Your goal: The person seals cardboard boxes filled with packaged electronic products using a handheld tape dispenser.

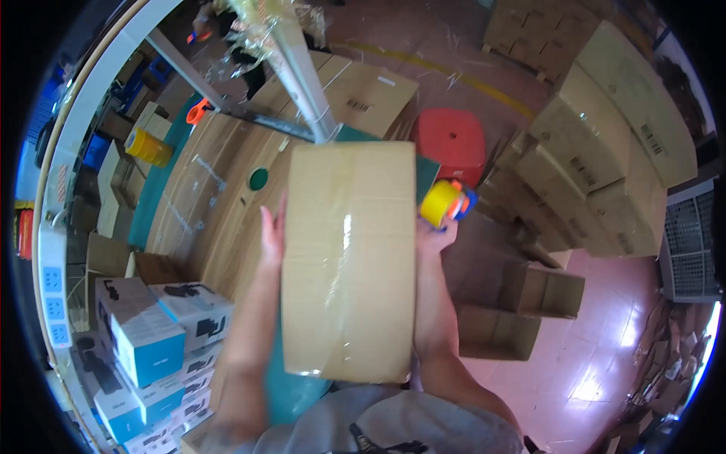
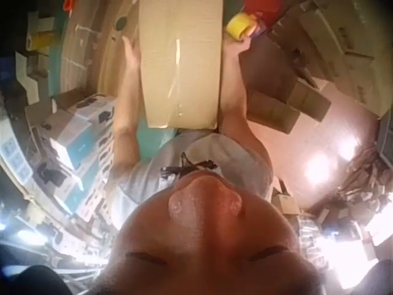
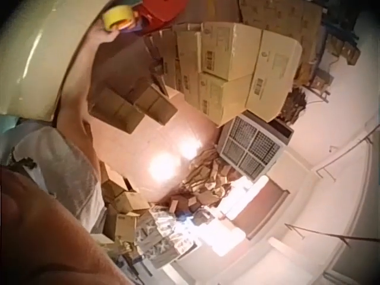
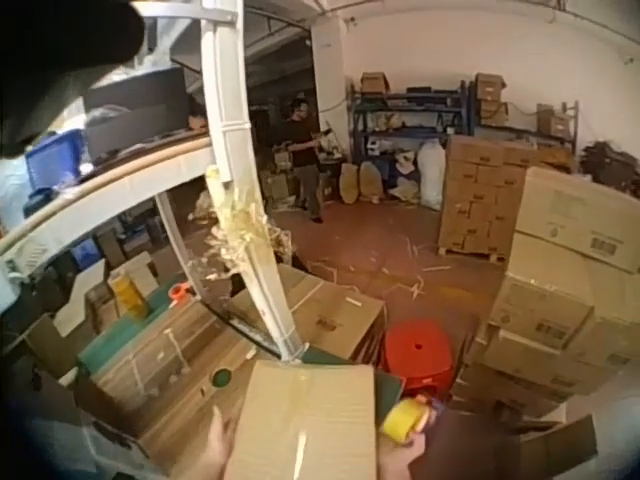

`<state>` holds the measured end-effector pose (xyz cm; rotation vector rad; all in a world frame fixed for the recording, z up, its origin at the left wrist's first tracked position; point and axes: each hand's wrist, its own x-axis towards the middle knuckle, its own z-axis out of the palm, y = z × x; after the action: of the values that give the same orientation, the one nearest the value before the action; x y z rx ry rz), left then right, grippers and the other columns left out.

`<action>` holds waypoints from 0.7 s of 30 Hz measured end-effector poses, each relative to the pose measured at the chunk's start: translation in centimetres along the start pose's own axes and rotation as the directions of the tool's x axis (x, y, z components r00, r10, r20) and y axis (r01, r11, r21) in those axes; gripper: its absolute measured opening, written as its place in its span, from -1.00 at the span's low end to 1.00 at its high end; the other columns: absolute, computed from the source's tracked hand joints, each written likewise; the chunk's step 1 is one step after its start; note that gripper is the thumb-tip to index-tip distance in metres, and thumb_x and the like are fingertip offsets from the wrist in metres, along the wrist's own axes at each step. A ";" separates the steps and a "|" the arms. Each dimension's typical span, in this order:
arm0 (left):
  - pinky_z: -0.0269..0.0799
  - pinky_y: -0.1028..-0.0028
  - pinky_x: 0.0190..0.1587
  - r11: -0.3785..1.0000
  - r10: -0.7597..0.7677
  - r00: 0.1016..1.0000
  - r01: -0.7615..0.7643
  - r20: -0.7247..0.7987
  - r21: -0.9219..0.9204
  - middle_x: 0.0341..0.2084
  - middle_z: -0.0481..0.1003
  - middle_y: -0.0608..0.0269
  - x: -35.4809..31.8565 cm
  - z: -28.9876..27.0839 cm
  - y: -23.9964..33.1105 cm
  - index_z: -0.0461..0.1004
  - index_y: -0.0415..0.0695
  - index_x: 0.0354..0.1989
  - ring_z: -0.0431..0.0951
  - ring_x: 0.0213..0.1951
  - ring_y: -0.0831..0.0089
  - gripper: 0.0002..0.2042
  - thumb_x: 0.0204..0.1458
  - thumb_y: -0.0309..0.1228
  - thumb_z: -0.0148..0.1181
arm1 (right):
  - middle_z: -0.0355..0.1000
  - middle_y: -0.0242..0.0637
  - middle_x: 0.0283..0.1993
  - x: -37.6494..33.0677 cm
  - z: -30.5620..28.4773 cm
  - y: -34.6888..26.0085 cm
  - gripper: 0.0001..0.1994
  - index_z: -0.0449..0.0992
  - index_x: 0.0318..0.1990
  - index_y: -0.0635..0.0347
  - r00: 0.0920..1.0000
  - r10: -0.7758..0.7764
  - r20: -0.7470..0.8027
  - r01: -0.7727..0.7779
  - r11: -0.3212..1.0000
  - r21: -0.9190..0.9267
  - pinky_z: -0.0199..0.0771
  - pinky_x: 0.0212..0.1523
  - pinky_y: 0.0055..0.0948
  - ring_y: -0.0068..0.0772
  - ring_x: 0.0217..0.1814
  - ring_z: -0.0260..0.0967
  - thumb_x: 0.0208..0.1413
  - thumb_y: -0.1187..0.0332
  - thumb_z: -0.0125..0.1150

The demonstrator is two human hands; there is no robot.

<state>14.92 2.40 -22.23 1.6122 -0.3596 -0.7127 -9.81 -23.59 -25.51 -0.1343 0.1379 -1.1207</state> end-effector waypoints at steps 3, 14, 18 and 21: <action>-0.20 0.30 0.39 0.916 -0.075 0.906 0.228 0.417 -0.329 0.39 -0.01 0.12 -7.3 -5.4 10.5 -0.08 -0.16 0.40 0.01 0.38 0.27 -0.10 0.10 0.36 -0.42 | 0.43 -0.35 -0.13 -3.4 3.6 -2.6 -0.50 0.39 0.02 0.08 0.971 0.240 -0.014 -0.239 0.970 0.047 0.40 -0.11 -0.31 -0.33 -0.13 0.39 -0.18 0.20 0.12; 0.17 0.22 0.24 0.713 -0.327 0.865 0.491 0.381 -0.501 0.19 0.29 -0.01 -18.7 3.4 7.8 0.17 -0.17 0.30 0.31 0.18 0.15 -0.33 0.13 0.07 -0.08 | 0.43 -0.22 -0.01 -15.7 0.6 -5.3 -0.37 0.35 0.10 0.18 0.938 0.002 -0.348 -0.107 0.953 -0.282 0.40 0.05 -0.24 -0.16 0.03 0.40 -0.26 0.18 0.09; 0.25 0.16 0.17 0.870 -0.191 0.944 0.290 0.271 -0.398 0.12 0.34 -0.09 -20.1 6.8 5.8 0.22 -0.24 0.24 0.34 0.13 0.08 -0.30 -0.02 -0.02 0.12 | 0.46 -0.20 -0.08 -16.3 7.6 -13.5 -0.47 0.40 -0.01 0.24 0.983 -0.134 -0.129 0.079 0.928 -0.364 0.40 0.07 -0.28 -0.23 0.00 0.43 -0.20 0.20 0.02; 0.27 0.23 0.16 0.814 -0.055 0.863 0.330 0.503 -0.478 0.11 0.34 -0.05 -19.8 12.3 12.0 0.16 -0.29 0.25 0.36 0.13 0.15 -0.32 -0.02 -0.15 0.12 | 0.43 -0.19 -0.08 -14.6 6.0 -21.1 -0.48 0.38 0.02 0.25 0.879 -0.477 -0.014 0.323 0.616 -0.719 0.42 -0.02 -0.30 -0.22 -0.07 0.41 -0.15 0.19 0.01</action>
<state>-5.83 2.68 -6.23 0.9122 -0.2924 -1.2550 -33.69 -19.26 -15.31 -0.7750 0.7647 -1.4919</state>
